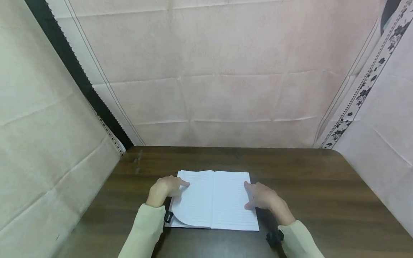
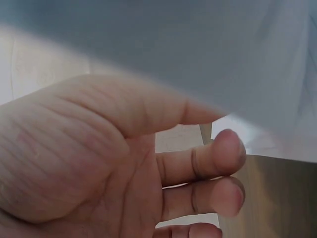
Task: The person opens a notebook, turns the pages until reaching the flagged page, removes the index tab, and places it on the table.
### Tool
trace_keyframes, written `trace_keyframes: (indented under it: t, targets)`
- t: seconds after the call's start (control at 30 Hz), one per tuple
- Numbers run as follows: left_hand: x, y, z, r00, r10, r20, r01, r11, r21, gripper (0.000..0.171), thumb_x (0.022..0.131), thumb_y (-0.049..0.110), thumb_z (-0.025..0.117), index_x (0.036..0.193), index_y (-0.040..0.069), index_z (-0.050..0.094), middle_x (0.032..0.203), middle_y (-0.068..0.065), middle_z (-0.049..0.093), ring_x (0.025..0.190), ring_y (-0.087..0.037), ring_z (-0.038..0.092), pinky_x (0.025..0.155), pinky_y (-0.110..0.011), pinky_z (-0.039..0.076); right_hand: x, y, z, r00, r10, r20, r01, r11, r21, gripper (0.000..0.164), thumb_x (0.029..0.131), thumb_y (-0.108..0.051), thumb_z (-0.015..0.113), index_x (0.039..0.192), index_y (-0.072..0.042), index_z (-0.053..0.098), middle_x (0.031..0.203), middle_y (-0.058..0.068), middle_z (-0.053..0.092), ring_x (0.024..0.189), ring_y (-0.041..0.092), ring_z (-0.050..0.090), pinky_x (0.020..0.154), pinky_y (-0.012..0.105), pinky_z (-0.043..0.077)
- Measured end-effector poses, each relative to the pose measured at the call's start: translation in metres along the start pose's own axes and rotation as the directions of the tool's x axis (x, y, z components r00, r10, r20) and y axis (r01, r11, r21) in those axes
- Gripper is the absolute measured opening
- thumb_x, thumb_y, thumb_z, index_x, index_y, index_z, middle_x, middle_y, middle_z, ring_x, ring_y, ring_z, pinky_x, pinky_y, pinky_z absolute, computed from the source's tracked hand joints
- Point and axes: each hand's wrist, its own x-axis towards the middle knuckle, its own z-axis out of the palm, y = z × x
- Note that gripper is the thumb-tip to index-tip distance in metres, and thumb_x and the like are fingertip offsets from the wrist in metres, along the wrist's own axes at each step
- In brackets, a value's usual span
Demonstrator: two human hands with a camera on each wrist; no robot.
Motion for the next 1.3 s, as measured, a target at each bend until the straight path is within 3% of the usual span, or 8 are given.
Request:
trace_keyframes:
  t: [0.23,0.4,0.57,0.7,0.77,0.83,1.07,1.3]
  targets:
    - [0.001,0.001,0.001,1.000,0.021,-0.001,-0.021,0.999,0.025,0.044,0.098,0.009,0.058,0.138,0.026,0.063,0.141,-0.017,0.056,0.113,-0.031,0.057,0.096,-0.058,0.045,0.003,0.002,0.001,0.999,-0.025,0.025,0.024,0.999,0.041,0.085,0.081,-0.018,0.084,0.150,0.004,0.038,0.146,0.025,0.049,0.135,0.044,0.044,0.105,0.063,0.036]
    - [0.001,0.001,0.002,1.000,0.023,-0.004,-0.023,1.000,0.013,0.047,0.094,0.007,0.063,0.138,0.026,0.064,0.142,-0.017,0.056,0.105,-0.030,0.055,0.088,-0.052,0.048,0.004,0.010,0.001,0.998,0.053,0.043,-0.060,0.981,0.185,0.104,0.078,-0.023,0.087,0.154,0.008,0.023,0.152,0.030,0.037,0.137,0.045,0.040,0.107,0.062,0.034]
    - [0.001,0.000,0.005,0.999,0.034,0.000,-0.034,0.999,0.026,0.050,0.092,0.006,0.066,0.138,0.025,0.063,0.142,-0.016,0.056,0.099,-0.029,0.054,0.080,-0.046,0.048,0.005,0.014,0.002,0.996,0.064,0.056,-0.074,0.975,0.209,0.107,0.077,-0.024,0.087,0.153,0.012,0.020,0.152,0.034,0.034,0.139,0.049,0.036,0.107,0.063,0.033]
    - [0.001,0.000,0.003,0.999,0.035,-0.002,-0.035,0.999,0.035,0.049,0.092,0.008,0.066,0.139,0.025,0.063,0.143,-0.015,0.055,0.104,-0.029,0.055,0.087,-0.049,0.049,0.006,0.012,0.001,0.998,0.054,0.038,-0.061,0.980,0.191,0.095,0.076,-0.021,0.088,0.147,0.010,0.033,0.121,0.028,0.060,0.110,0.041,0.059,0.093,0.056,0.047]
    - [0.001,0.000,0.003,0.999,0.036,-0.004,-0.035,0.999,0.042,0.049,0.093,0.008,0.066,0.139,0.025,0.062,0.144,-0.015,0.055,0.106,-0.028,0.055,0.090,-0.050,0.048,0.007,0.011,0.001,0.998,0.054,0.020,-0.056,0.982,0.183,0.087,0.076,-0.020,0.088,0.141,0.009,0.039,0.103,0.019,0.063,0.093,0.033,0.060,0.082,0.050,0.050]
    - [0.001,0.001,0.003,1.000,0.031,-0.002,-0.030,0.999,0.035,0.050,0.093,0.008,0.066,0.139,0.025,0.062,0.144,-0.015,0.055,0.106,-0.028,0.055,0.090,-0.051,0.048,0.007,0.010,0.003,0.998,0.066,-0.010,-0.063,0.984,0.167,0.083,0.076,-0.020,0.088,0.138,0.009,0.042,0.098,0.016,0.062,0.087,0.029,0.059,0.078,0.049,0.051]
    - [-0.003,0.003,0.004,0.999,0.037,0.010,-0.037,0.999,0.024,0.047,0.094,0.010,0.066,0.138,0.025,0.063,0.142,-0.013,0.057,0.105,-0.026,0.057,0.085,-0.048,0.049,0.010,0.006,0.009,0.974,0.152,-0.171,-0.120,0.976,0.181,0.072,0.080,-0.021,0.085,0.134,0.007,0.048,0.119,0.022,0.059,0.102,0.036,0.059,0.085,0.058,0.051]
    - [-0.002,0.003,0.000,1.000,0.030,0.003,-0.030,0.999,0.014,0.050,0.091,0.011,0.067,0.139,0.025,0.062,0.143,-0.013,0.056,0.101,-0.026,0.054,0.078,-0.044,0.048,0.017,0.000,0.007,0.944,0.179,-0.276,-0.134,0.975,0.174,0.034,0.089,-0.019,0.077,0.111,0.000,0.060,0.086,0.009,0.060,0.074,0.024,0.056,0.062,0.037,0.048]
